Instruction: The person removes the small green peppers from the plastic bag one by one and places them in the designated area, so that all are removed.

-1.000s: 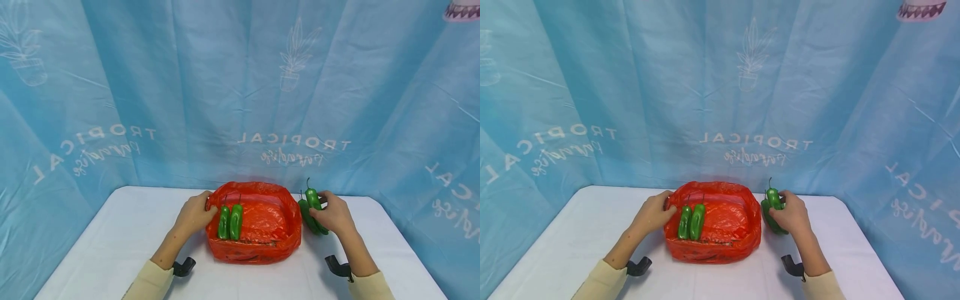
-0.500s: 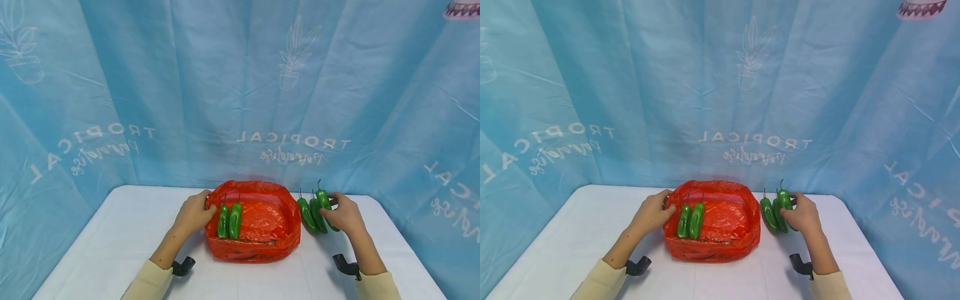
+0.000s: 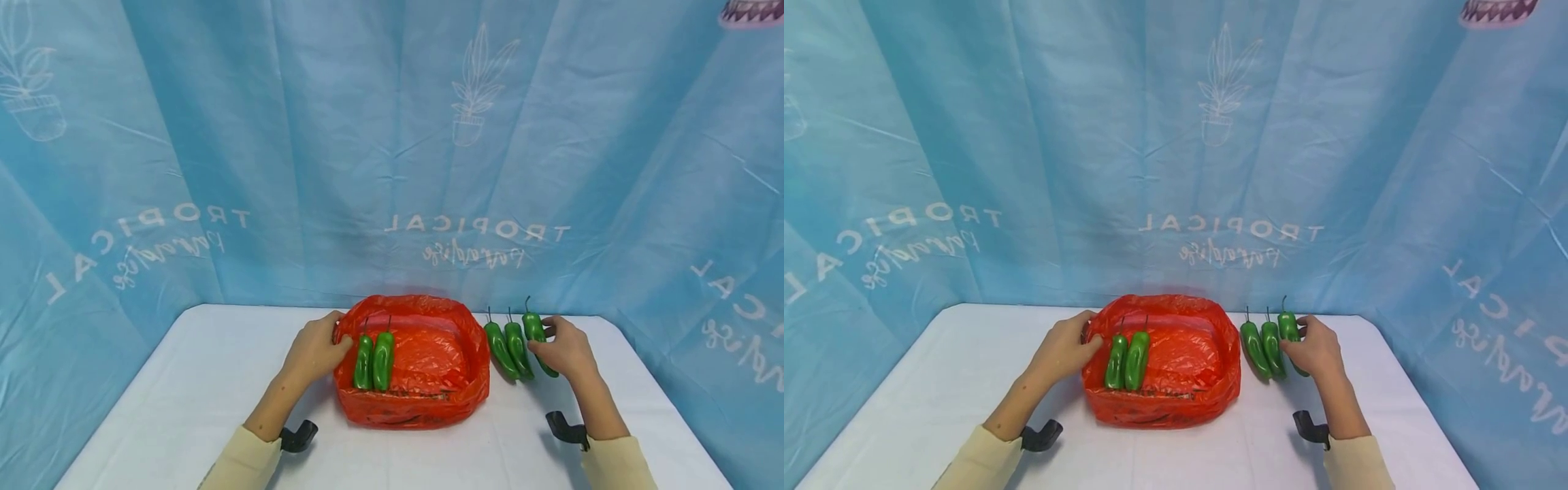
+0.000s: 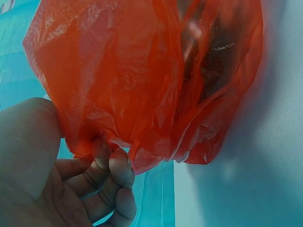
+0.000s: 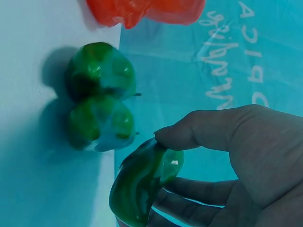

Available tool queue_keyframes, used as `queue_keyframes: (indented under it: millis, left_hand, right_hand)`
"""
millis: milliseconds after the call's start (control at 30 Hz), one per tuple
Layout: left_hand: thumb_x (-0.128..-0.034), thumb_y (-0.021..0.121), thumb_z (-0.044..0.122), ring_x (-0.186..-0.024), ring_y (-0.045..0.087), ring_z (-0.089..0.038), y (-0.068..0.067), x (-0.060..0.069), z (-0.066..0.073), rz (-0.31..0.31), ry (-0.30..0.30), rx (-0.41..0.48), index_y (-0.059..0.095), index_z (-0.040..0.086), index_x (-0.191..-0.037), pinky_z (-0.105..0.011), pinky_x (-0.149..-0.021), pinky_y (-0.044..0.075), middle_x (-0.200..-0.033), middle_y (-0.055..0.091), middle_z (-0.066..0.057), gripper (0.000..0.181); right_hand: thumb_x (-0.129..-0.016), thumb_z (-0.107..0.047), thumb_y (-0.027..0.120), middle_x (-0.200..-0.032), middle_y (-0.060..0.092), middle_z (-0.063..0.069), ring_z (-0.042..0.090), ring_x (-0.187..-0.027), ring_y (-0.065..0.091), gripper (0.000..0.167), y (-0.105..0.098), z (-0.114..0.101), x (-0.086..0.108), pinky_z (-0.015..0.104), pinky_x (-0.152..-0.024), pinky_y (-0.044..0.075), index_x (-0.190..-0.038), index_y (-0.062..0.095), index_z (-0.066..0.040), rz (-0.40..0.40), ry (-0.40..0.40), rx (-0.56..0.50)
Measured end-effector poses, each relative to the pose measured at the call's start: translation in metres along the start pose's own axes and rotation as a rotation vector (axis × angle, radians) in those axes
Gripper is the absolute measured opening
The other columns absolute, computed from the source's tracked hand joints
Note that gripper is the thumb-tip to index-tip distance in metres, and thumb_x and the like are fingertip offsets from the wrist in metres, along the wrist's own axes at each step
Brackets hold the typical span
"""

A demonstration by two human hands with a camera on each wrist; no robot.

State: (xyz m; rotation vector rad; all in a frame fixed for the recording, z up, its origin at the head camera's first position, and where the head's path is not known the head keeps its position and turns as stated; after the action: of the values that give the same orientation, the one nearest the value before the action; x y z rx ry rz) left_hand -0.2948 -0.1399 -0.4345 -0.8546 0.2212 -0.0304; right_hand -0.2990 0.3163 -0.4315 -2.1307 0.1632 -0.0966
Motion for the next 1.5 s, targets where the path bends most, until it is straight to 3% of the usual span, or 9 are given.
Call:
queue_keyframes:
  millis: [567,1500]
  left_hand:
    - [-0.0937,0.066,0.017,-0.065,0.061,-0.014,0.000,-0.003,0.000,-0.007,0.007,-0.007,0.067,0.001,-0.131,-0.030,-0.057,0.052,-0.084,0.070,-0.002,0.040]
    - [-0.0926,0.066,0.016,-0.067,0.062,-0.014,0.004,0.000,-0.003,-0.010,0.001,-0.006,0.068,0.003,-0.128,-0.031,-0.059,0.052,-0.086,0.071,-0.002,0.038]
  right_hand:
    - [-0.091,-0.019,0.074,-0.126,0.061,0.040,0.052,-0.110,0.064,0.066,0.008,0.024,-0.011,0.057,-0.083,0.059,-0.139,0.050,0.019,-0.020,0.029,0.025]
    - [-0.092,-0.020,0.074,-0.119,0.065,0.037,0.048,-0.106,0.066,0.065,0.020,0.022,-0.015,0.056,-0.084,0.059,-0.139,0.050,0.020,-0.028,0.068,0.107]
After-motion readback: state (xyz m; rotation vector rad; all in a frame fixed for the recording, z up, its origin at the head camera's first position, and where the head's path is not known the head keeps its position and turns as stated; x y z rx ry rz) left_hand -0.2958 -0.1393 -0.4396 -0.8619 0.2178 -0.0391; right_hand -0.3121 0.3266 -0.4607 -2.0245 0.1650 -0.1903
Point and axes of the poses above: each hand's wrist, its own x-axis away from the middle knuckle, its own y-axis out of the palm, z = x × y, the point moved 5 cm from there along -x, towards the middle knuckle
